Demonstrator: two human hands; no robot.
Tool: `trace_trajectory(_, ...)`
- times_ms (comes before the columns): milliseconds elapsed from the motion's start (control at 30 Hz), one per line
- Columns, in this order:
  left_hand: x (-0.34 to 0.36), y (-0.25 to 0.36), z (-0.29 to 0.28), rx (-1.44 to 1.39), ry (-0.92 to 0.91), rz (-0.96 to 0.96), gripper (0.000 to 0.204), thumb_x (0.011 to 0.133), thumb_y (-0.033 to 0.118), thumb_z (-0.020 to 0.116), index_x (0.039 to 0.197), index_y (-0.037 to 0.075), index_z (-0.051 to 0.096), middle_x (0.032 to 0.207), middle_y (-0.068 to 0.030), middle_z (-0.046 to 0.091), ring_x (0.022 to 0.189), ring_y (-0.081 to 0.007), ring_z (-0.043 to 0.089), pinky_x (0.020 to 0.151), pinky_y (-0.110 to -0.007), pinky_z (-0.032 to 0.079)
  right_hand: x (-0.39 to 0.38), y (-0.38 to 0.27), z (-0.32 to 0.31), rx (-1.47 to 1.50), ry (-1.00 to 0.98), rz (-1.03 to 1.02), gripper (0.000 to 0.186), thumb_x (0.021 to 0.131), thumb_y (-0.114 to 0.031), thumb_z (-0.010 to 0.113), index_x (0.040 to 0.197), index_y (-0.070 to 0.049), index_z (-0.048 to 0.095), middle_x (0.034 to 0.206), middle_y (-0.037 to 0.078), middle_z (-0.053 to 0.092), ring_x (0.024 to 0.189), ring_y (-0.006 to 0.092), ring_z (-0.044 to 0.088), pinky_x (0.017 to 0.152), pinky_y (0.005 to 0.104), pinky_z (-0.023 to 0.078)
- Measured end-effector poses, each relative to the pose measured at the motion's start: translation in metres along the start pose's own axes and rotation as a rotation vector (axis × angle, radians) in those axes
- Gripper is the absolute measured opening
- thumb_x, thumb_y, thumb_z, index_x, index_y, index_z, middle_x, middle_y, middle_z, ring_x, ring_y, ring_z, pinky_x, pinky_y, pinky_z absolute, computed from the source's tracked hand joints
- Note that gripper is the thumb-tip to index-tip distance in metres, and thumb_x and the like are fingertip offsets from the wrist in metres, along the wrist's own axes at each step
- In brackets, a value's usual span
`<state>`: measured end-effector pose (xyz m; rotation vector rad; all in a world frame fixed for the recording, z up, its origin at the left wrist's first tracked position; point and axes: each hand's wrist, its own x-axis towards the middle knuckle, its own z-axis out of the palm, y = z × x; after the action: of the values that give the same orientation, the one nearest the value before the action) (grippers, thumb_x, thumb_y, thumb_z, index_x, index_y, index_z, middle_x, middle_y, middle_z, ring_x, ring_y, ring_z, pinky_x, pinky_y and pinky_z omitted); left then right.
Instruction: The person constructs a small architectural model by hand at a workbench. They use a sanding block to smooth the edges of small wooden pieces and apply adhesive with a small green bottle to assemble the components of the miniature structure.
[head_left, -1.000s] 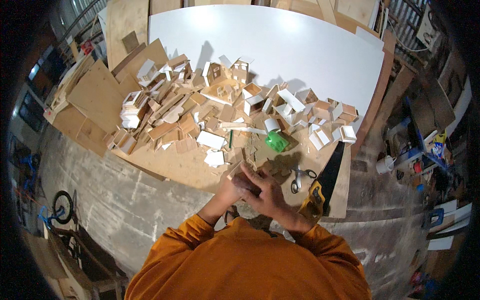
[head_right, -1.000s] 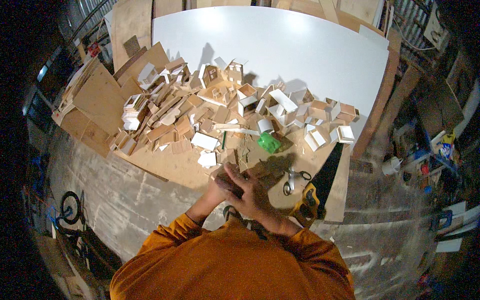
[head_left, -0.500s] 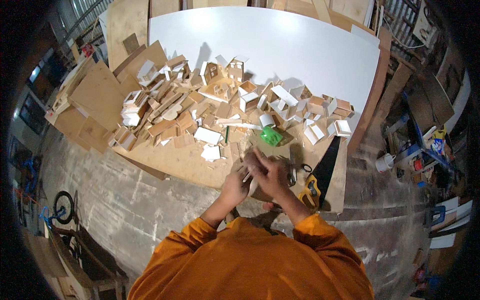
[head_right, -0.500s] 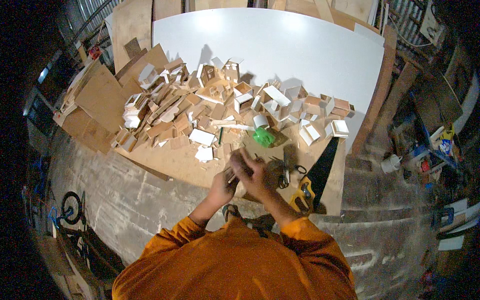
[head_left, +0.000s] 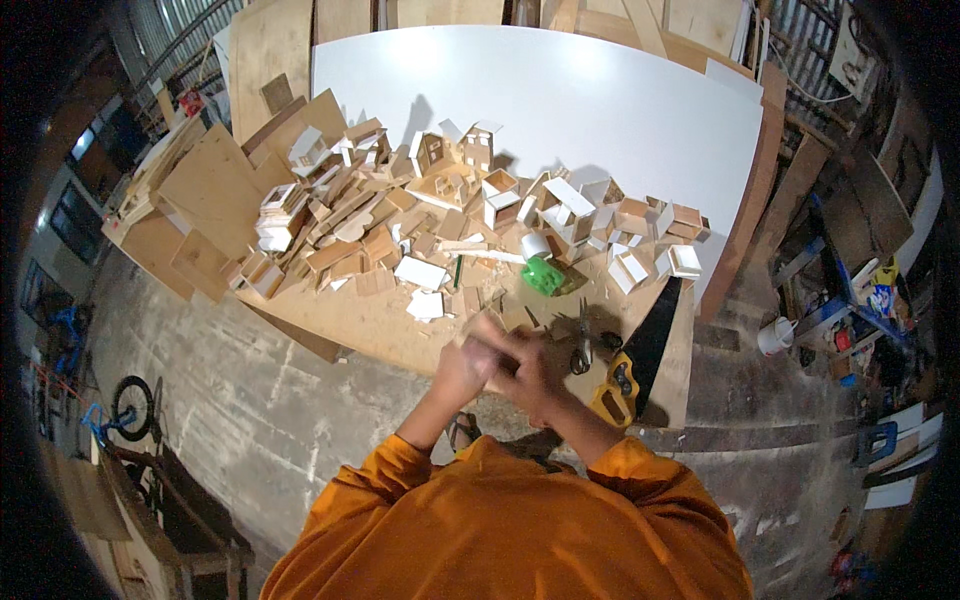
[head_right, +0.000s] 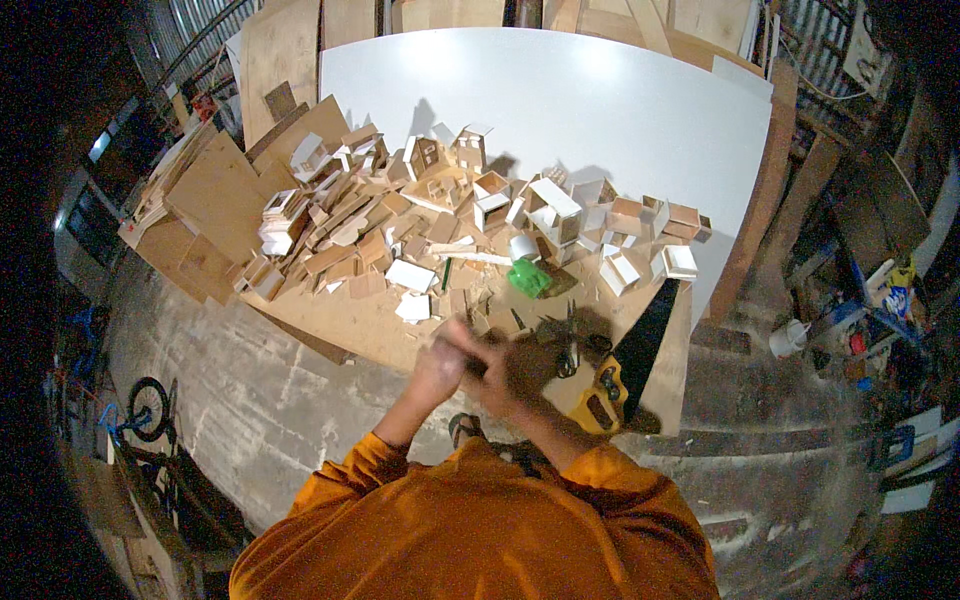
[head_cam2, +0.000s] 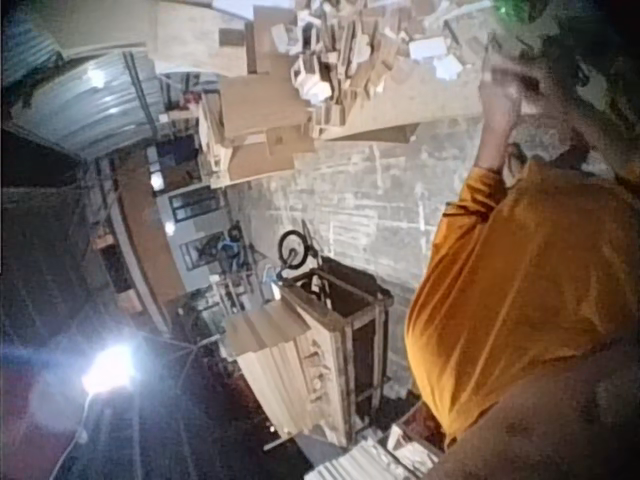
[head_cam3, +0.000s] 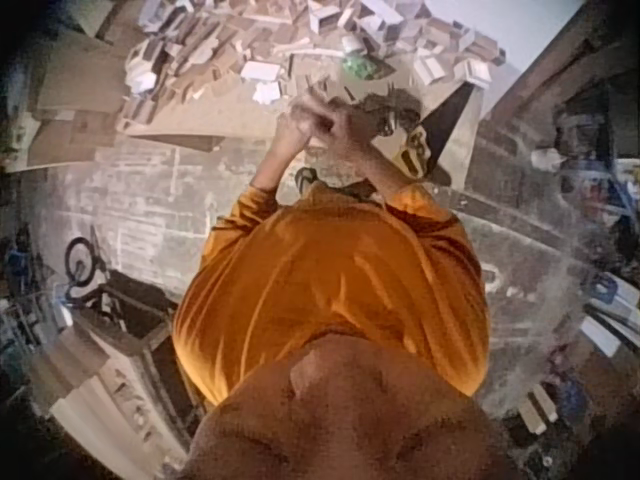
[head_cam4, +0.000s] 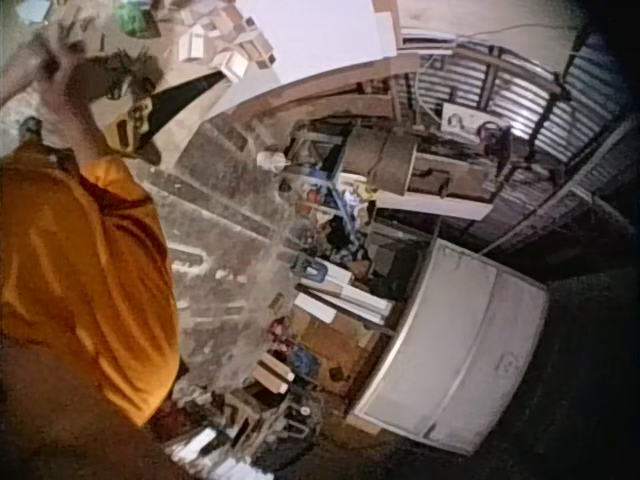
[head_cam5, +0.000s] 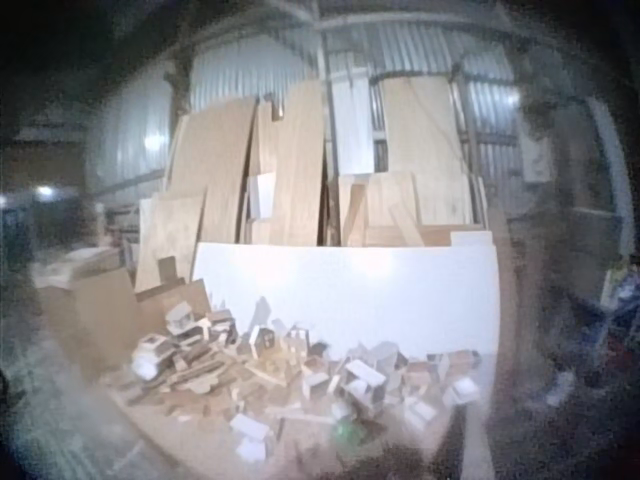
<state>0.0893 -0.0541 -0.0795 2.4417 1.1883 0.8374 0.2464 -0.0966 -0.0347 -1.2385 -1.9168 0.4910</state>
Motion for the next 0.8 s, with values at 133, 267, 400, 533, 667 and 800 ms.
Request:
trace_trajectory(133, 0.012, 0.026, -0.001, -0.23, 0.283, 0.068, 0.015, 0.081, 0.013, 0.057, 0.093, 0.006, 0.061, 0.086, -0.0164, 0.063, 0.08, -0.0356, 0.062, 0.07, -0.04, 0.051, 0.01, 0.009, -0.018, -0.04, 0.026, 0.097, 0.059, 0.078, -0.029, 0.068, 0.128, -0.003, 0.055, 0.086, 0.02, 0.063, 0.07, 0.0314, 0.059, 0.069, 0.0389, 0.048)
trace_trajectory(267, 0.008, 0.026, -0.008, -0.16, 0.018, 0.017, 0.013, 0.083, 0.009, 0.059, 0.094, 0.003, 0.059, 0.087, -0.0166, 0.062, 0.079, -0.0362, 0.062, 0.067, -0.039, 0.05, -0.001, -0.014, -0.02, 0.039, 0.141, -0.151, 0.055, 0.08, -0.026, 0.067, 0.13, -0.008, 0.055, 0.086, 0.019, 0.062, 0.074, 0.0274, 0.06, 0.071, 0.0357, 0.049)
trace_trajectory(400, 0.012, 0.055, -0.015, -0.533, 0.063, -0.06, 0.015, 0.091, 0.018, 0.057, 0.092, 0.003, 0.06, 0.075, -0.0097, 0.059, 0.064, -0.0276, 0.056, 0.061, -0.035, 0.047, 0.008, 0.041, -0.035, -0.146, 0.112, 0.263, 0.053, 0.084, -0.028, 0.067, 0.13, -0.006, 0.054, 0.089, 0.01, 0.062, 0.072, 0.0167, 0.058, 0.065, 0.0305, 0.048)
trace_trajectory(533, 0.027, 0.062, -0.034, -1.462, -0.126, -0.436, 0.028, 0.097, 0.028, 0.048, 0.1, 0.003, 0.06, 0.083, -0.0054, 0.06, 0.069, -0.0176, 0.056, 0.063, -0.031, 0.047, -0.008, 0.06, -0.035, 0.947, 0.283, 0.619, 0.061, 0.084, -0.04, 0.067, 0.132, -0.007, 0.052, 0.074, 0.0, 0.058, 0.066, 0.0118, 0.057, 0.059, 0.0228, 0.046)
trace_trajectory(667, 0.036, 0.074, -0.037, -1.932, 0.137, -0.768, 0.043, 0.099, 0.037, 0.037, 0.112, 0.002, 0.058, 0.094, -0.0088, 0.06, 0.073, -0.0178, 0.054, 0.064, -0.03, 0.046, -0.035, 0.033, -0.056, 0.943, 0.208, 0.794, 0.052, 0.089, -0.035, 0.06, 0.131, -0.005, 0.052, 0.091, 0.001, 0.063, 0.079, 0.0092, 0.058, 0.067, 0.0208, 0.045)
trace_trajectory(800, 0.025, 0.046, -0.01, -2.136, 0.056, -0.543, 0.039, 0.1, 0.034, 0.038, 0.112, 0.002, 0.058, 0.098, -0.009, 0.062, 0.077, -0.0182, 0.059, 0.066, -0.029, 0.049, -0.04, 0.011, -0.035, 1.087, 0.327, 0.402, 0.055, 0.089, -0.025, 0.061, 0.136, -0.002, 0.045, 0.119, 0.009, 0.056, 0.105, 0.0171, 0.054, 0.091, 0.0295, 0.042)
